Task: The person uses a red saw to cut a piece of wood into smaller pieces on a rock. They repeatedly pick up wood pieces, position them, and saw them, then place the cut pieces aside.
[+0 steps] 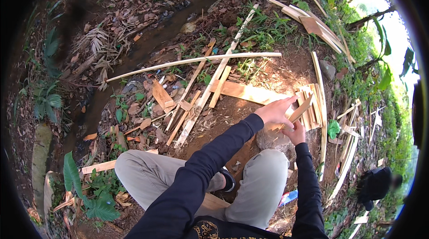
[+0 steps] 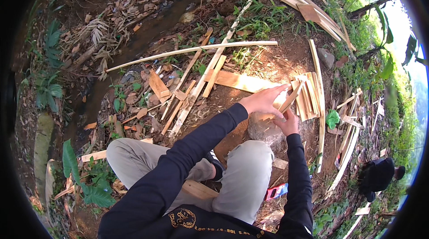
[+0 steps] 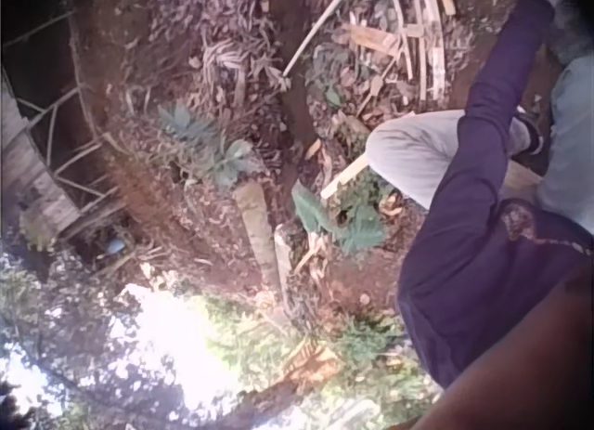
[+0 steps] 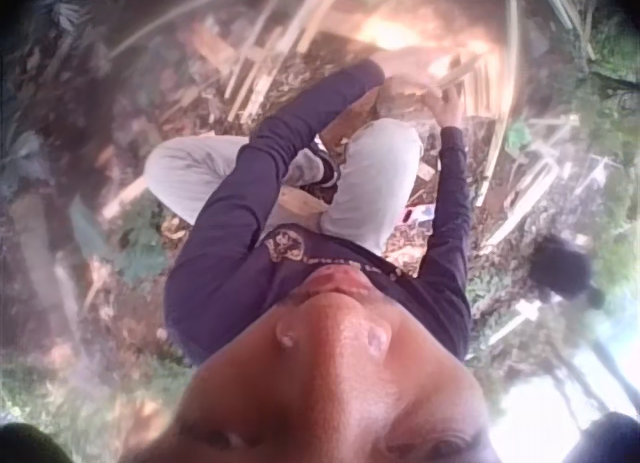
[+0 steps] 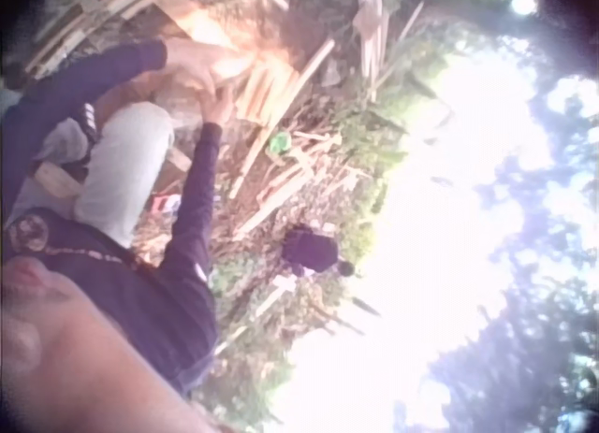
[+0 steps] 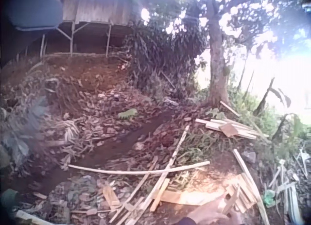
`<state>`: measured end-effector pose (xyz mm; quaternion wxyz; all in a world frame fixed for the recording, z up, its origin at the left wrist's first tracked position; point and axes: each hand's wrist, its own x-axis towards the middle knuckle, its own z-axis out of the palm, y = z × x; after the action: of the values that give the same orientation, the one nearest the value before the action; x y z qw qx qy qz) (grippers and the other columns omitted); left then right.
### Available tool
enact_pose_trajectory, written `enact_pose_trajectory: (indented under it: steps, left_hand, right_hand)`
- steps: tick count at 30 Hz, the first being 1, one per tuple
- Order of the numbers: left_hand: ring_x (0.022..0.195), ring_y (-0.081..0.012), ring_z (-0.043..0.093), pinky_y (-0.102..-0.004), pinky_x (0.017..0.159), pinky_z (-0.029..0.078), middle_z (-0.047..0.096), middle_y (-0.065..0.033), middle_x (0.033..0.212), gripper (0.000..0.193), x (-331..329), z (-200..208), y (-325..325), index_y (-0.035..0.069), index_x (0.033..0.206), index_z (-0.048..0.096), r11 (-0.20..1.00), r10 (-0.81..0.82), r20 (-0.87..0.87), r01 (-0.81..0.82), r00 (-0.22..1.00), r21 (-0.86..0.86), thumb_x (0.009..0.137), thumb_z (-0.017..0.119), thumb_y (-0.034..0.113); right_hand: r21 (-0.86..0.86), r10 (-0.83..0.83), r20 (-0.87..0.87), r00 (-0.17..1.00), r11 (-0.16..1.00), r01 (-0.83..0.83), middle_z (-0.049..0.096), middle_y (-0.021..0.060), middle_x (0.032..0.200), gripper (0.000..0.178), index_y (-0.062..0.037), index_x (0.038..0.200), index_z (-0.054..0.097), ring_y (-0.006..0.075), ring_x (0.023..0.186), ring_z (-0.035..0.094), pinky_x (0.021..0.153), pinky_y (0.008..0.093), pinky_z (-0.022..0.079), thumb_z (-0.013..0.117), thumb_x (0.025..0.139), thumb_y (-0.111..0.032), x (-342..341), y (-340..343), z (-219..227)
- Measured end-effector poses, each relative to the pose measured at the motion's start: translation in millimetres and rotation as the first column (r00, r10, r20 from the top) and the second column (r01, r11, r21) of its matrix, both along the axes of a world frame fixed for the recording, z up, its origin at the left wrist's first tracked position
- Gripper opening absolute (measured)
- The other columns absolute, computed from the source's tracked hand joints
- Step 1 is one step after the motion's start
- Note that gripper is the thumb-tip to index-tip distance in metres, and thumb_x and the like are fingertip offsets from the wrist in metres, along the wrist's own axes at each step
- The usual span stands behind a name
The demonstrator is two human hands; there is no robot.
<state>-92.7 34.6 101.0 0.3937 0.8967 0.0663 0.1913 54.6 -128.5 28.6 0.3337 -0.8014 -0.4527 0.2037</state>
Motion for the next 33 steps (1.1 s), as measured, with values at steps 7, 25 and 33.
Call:
enact_pose_trajectory:
  steps: [7, 25, 33]
  left_hand:
    - [0.099, -0.0233, 0.069, -0.0348, 0.089, 0.053, 0.069, -0.0128, 0.110, 0.053, 35, -5, -39, 0.004, 0.122, 0.056, 0.909, 0.111, 0.216, -0.011, 0.970, -0.417, 0.074, 0.078, 0.015]
    - [0.058, -0.0262, 0.057, -0.0377, 0.060, 0.048, 0.057, -0.0141, 0.067, 0.018, 75, -25, -69, 0.001, 0.084, 0.057, 0.838, 0.452, 0.427, -0.209, 0.784, -0.504, 0.081, 0.070, 0.013]
    - [0.066, -0.0136, 0.052, -0.0337, 0.064, 0.047, 0.057, -0.0061, 0.072, 0.019, 76, -36, -67, 0.001, 0.087, 0.057, 0.836, 0.415, 0.360, -0.193, 0.836, -0.514, 0.083, 0.070, 0.013]
  right_hand:
    - [0.243, 0.048, 0.131, 0.990, 0.967, -0.079, 0.074, 0.0150, 0.099, 0.059, -0.0080, 0.119, 0.065, 0.0317, 0.093, 0.073, 0.082, 0.0417, 0.056, 0.091, 0.069, -0.026, 12, -3, -17]
    - [0.436, -0.008, 0.077, 0.997, 0.899, -0.026, 0.068, 0.0199, 0.119, 0.082, -0.0038, 0.147, 0.042, 0.0348, 0.110, 0.067, 0.090, 0.0419, 0.053, 0.082, 0.076, -0.020, 17, 20, -26]
    - [0.250, -0.077, 0.093, 0.993, 0.967, 0.051, 0.072, 0.0233, 0.106, 0.091, -0.0084, 0.156, 0.030, 0.0406, 0.096, 0.071, 0.080, 0.0464, 0.056, 0.077, 0.080, -0.024, 13, 18, -32]
